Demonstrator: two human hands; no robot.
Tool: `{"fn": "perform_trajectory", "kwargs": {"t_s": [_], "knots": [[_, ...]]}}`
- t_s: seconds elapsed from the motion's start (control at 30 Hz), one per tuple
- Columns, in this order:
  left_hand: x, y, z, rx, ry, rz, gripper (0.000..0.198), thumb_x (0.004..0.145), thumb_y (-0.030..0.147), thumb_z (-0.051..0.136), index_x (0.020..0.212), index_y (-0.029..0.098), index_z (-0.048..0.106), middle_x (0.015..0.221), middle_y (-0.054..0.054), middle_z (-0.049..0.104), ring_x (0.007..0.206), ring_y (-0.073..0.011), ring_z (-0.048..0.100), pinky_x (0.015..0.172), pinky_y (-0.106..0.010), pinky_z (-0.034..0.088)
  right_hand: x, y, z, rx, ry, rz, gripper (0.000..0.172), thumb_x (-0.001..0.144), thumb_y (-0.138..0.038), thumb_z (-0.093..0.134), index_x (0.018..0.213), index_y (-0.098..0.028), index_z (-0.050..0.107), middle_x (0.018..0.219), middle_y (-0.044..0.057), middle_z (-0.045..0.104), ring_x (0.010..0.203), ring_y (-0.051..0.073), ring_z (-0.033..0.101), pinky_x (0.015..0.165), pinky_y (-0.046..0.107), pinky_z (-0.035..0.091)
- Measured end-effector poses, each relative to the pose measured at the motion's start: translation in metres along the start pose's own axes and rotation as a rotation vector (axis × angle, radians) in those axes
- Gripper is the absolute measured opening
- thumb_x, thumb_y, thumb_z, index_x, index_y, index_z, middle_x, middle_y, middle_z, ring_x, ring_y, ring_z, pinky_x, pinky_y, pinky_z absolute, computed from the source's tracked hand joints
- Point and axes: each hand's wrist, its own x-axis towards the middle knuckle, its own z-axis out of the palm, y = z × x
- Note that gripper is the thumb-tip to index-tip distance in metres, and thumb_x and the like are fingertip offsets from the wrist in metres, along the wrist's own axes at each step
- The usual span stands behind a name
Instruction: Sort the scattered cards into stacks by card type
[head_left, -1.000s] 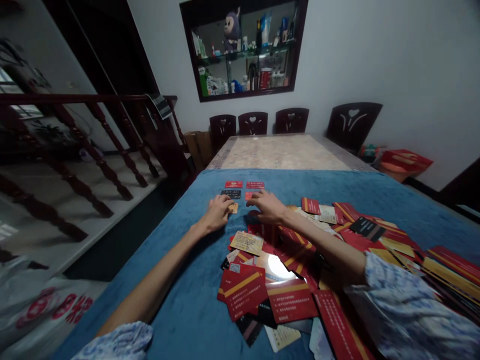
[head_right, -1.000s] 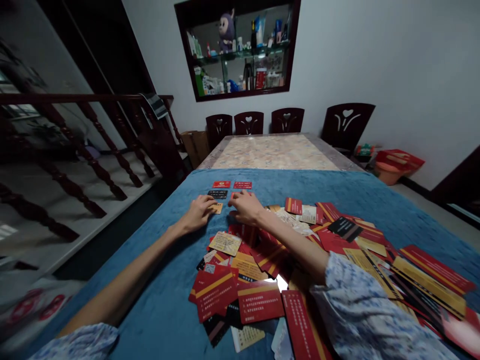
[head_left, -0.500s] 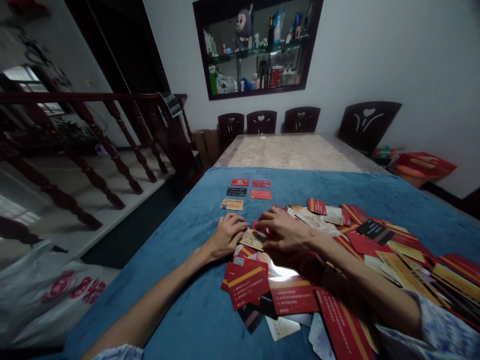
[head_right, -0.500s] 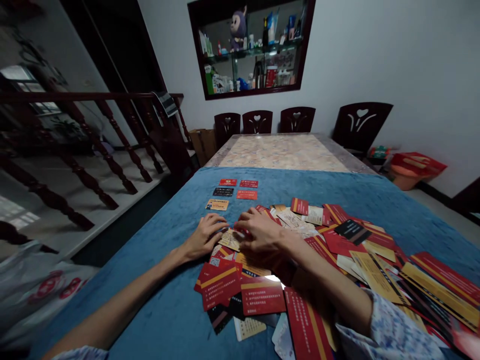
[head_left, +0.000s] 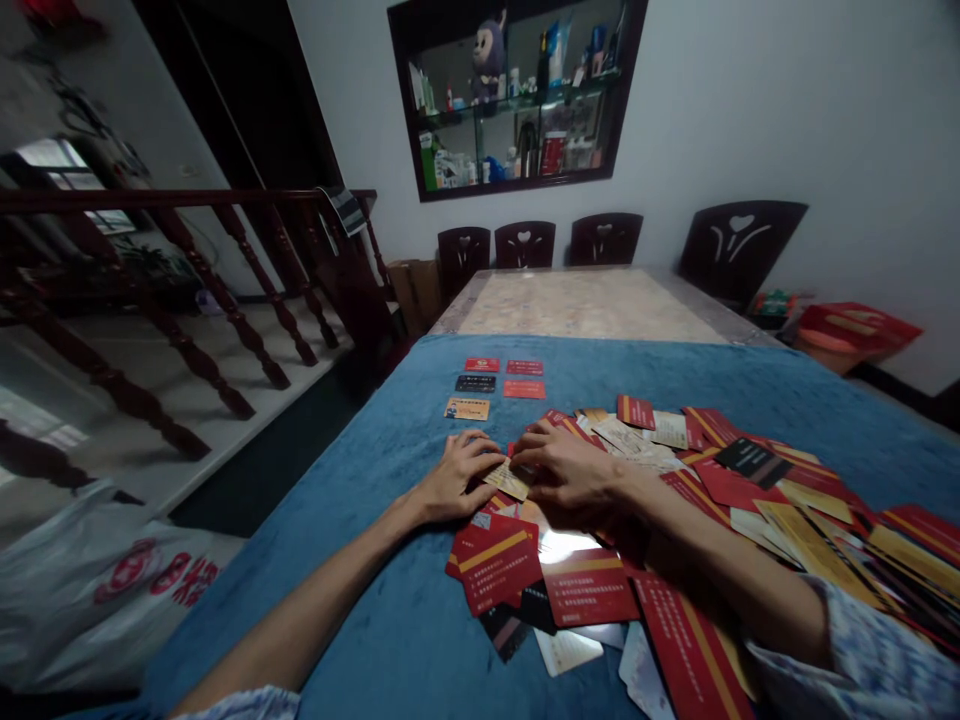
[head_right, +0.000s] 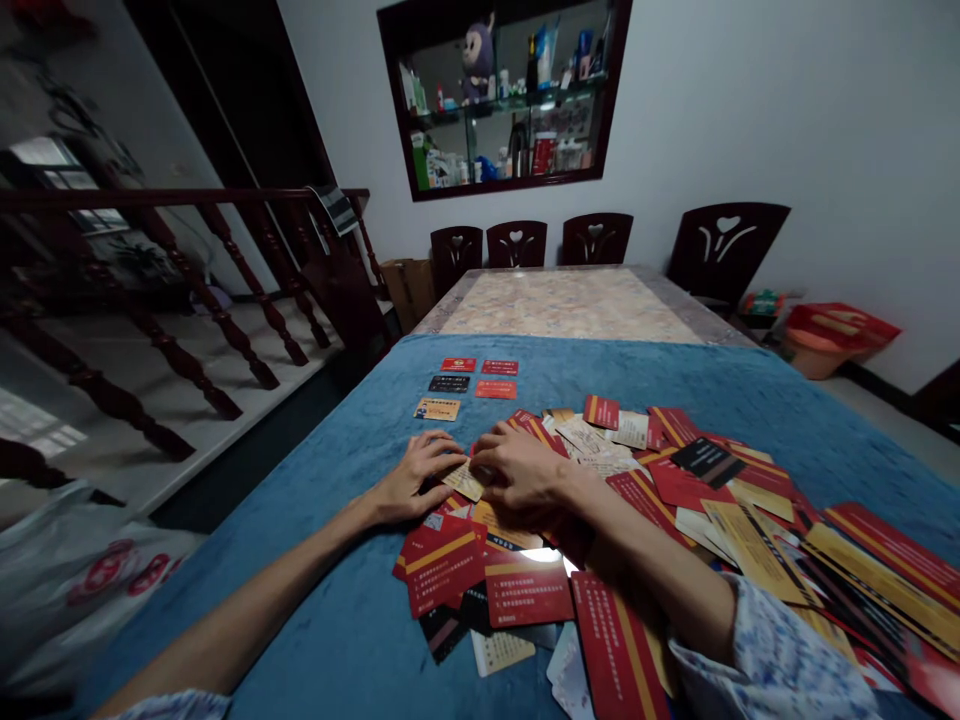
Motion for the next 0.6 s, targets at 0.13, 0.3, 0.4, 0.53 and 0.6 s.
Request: {"fn": "perform_trajectory", "kwargs": {"t_s": [0.13, 0.3, 0.4, 0.53, 0.6], "knots": [[0.001, -0.002, 0.003, 0.016, 0.022, 0.008, 0.034, 0.094, 0.034, 0.050, 0.124, 0.021, 0.063, 0.123, -0.010, 0.064, 0.122, -0.0275, 0.046, 0.103, -0.048, 0.034, -0.002, 0.003, 0.000, 0.011, 0.045, -0.011, 0.018, 0.082, -0.025, 0.064, 0.096, -0.018, 0.071, 0.101, 0.009, 0.068, 0.093, 0.023, 0.051, 0.088, 0.039, 0.039], [0.002, -0.009, 0.008, 0.016, 0.049, 0.027, 0.034, 0.099, 0.033, 0.044, 0.123, 0.020, 0.064, 0.120, -0.010, 0.065, 0.121, -0.0270, 0.046, 0.103, -0.048, 0.035, -0.003, 0.011, 0.000, -0.015, 0.043, -0.031, 0.024, 0.087, -0.030, 0.062, 0.105, -0.018, 0.072, 0.102, 0.011, 0.069, 0.094, 0.023, 0.050, 0.086, 0.039, 0.039], [0.002, -0.012, 0.010, -0.004, 0.072, 0.013, 0.035, 0.101, 0.033, 0.039, 0.122, 0.021, 0.064, 0.118, -0.010, 0.067, 0.119, -0.0256, 0.047, 0.102, -0.047, 0.036, -0.003, 0.014, -0.001, -0.022, 0.070, -0.067, 0.025, 0.093, -0.027, 0.055, 0.109, -0.018, 0.071, 0.099, 0.011, 0.070, 0.092, 0.022, 0.051, 0.086, 0.038, 0.040], [0.003, -0.014, 0.012, -0.043, 0.148, -0.034, 0.033, 0.101, 0.031, 0.038, 0.113, 0.022, 0.067, 0.109, -0.007, 0.069, 0.115, -0.0237, 0.049, 0.103, -0.048, 0.036, -0.002, 0.015, 0.001, -0.059, 0.144, -0.095, 0.026, 0.096, -0.024, 0.049, 0.108, -0.016, 0.070, 0.093, 0.011, 0.070, 0.086, 0.021, 0.051, 0.081, 0.036, 0.041], [0.004, -0.016, 0.012, -0.059, 0.202, -0.054, 0.031, 0.100, 0.028, 0.039, 0.108, 0.021, 0.068, 0.104, -0.007, 0.070, 0.113, -0.0235, 0.051, 0.102, -0.048, 0.038, -0.002, 0.015, 0.004, -0.079, 0.188, -0.090, 0.026, 0.097, -0.024, 0.046, 0.104, -0.016, 0.070, 0.087, 0.011, 0.069, 0.083, 0.021, 0.050, 0.077, 0.035, 0.041]]}}
